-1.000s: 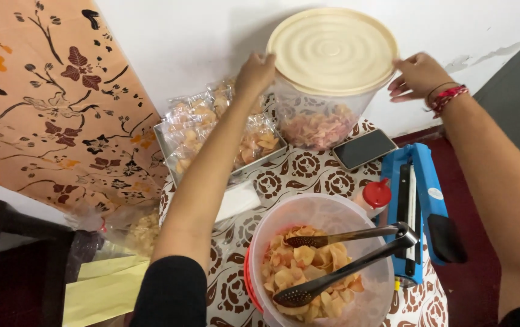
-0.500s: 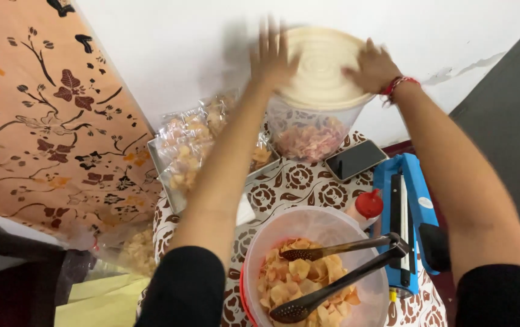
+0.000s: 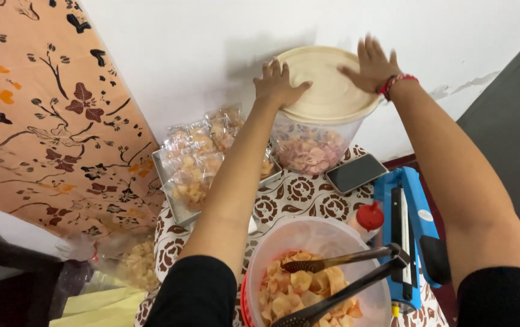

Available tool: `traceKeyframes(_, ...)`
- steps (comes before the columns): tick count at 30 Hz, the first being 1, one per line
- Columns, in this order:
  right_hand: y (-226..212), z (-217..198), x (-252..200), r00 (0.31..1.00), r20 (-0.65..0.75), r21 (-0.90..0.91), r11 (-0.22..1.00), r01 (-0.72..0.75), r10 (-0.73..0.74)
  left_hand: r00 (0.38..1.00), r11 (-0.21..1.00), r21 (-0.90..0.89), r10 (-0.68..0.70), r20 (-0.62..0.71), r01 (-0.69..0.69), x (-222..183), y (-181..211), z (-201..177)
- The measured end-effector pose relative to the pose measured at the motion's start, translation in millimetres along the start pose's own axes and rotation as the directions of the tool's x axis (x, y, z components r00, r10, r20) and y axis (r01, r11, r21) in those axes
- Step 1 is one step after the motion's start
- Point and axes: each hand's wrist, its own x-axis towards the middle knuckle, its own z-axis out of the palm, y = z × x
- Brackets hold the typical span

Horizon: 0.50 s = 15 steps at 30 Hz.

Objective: Transferring chips from a large storage container to a smaller container, adding seasoning from a squeeze bottle, and sealing the containers.

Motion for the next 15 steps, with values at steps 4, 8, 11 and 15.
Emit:
traceKeyframes(4, -23, -38, 20, 0.73, -0.633, -0.023, 0.949, 0.313, -0.256, 1.0, 0.999, -0.054, -0.003, 0.025, 0.004, -15, 6, -13)
traceKeyframes(8, -44, -38, 35, 0.535, -0.784, -0.184, 0.941, 0.284, -0.315, 0.999, 0.997, -0.078, -0.016, 0.029, 0.018, -24, 4, -17)
traceKeyframes(11, -16, 47, 96, 0.977, -0.143, -0.085, 0.985, 0.15, -0.161, 1.0, 0.999, -0.051, 0.016, -0.007, -0.017, -16, -1, -11)
traceKeyframes(15, -29, 19, 61, 0.98, -0.132, 0.086, 0.983, 0.164, -0.152, 0.999, 1.0, 0.003, -0.014, 0.048, 0.014, -23, 3, -18)
